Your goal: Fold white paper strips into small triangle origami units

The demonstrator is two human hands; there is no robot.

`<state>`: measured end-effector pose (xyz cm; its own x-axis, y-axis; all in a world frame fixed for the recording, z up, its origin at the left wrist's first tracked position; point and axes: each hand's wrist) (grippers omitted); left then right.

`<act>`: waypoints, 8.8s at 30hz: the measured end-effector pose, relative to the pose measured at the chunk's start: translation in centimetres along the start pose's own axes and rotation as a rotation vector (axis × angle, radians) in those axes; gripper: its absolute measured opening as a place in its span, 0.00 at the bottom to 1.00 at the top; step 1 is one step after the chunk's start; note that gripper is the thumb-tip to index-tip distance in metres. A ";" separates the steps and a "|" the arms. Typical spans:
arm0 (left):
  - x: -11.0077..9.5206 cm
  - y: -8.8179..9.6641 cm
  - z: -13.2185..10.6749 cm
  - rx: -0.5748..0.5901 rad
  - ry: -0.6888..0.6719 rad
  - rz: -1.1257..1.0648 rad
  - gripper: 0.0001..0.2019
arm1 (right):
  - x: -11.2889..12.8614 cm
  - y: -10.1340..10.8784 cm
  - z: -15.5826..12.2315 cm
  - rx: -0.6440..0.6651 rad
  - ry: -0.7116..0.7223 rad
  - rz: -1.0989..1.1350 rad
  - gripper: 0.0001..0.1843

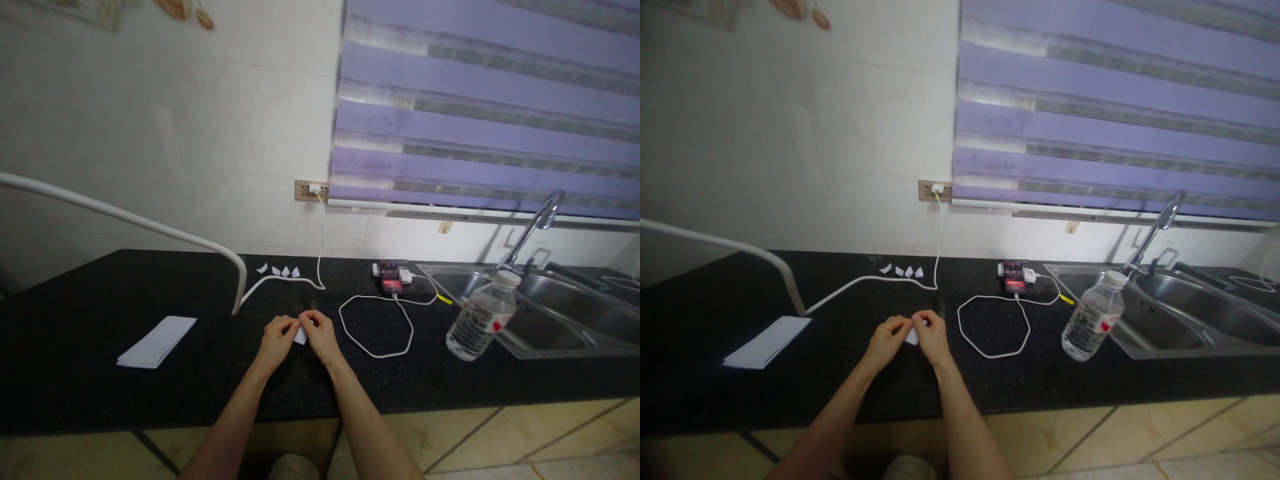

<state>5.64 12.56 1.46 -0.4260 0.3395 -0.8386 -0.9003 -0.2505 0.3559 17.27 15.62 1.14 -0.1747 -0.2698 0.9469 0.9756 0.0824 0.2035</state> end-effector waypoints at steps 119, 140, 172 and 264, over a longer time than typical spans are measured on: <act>-1.0 0.5 -0.3 -0.052 0.175 -0.095 0.16 | -0.6 -0.3 0.6 -0.052 0.143 -0.060 0.17; 0.3 0.4 0.0 -0.158 0.134 -0.110 0.13 | -0.5 -0.5 0.3 0.037 0.101 -0.069 0.12; -0.5 0.2 -0.3 -0.078 0.152 -0.051 0.15 | -0.7 0.4 1.1 -0.084 0.009 0.064 0.16; 1.0 -0.1 0.3 -0.263 0.076 -0.490 0.11 | -1.7 0.0 0.5 -0.052 0.301 -0.220 0.17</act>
<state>5.31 13.25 0.69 0.0528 0.4089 -0.9110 -0.9346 -0.3012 -0.1894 17.45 16.51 -0.33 -0.3417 -0.5461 0.7649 0.9258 -0.0556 0.3739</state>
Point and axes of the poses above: each hand's wrist, its own z-axis towards the middle knuckle, its own y-axis out of the back of the hand, x = y × z, and after that the axes turned 11 degrees about -z, right-handed
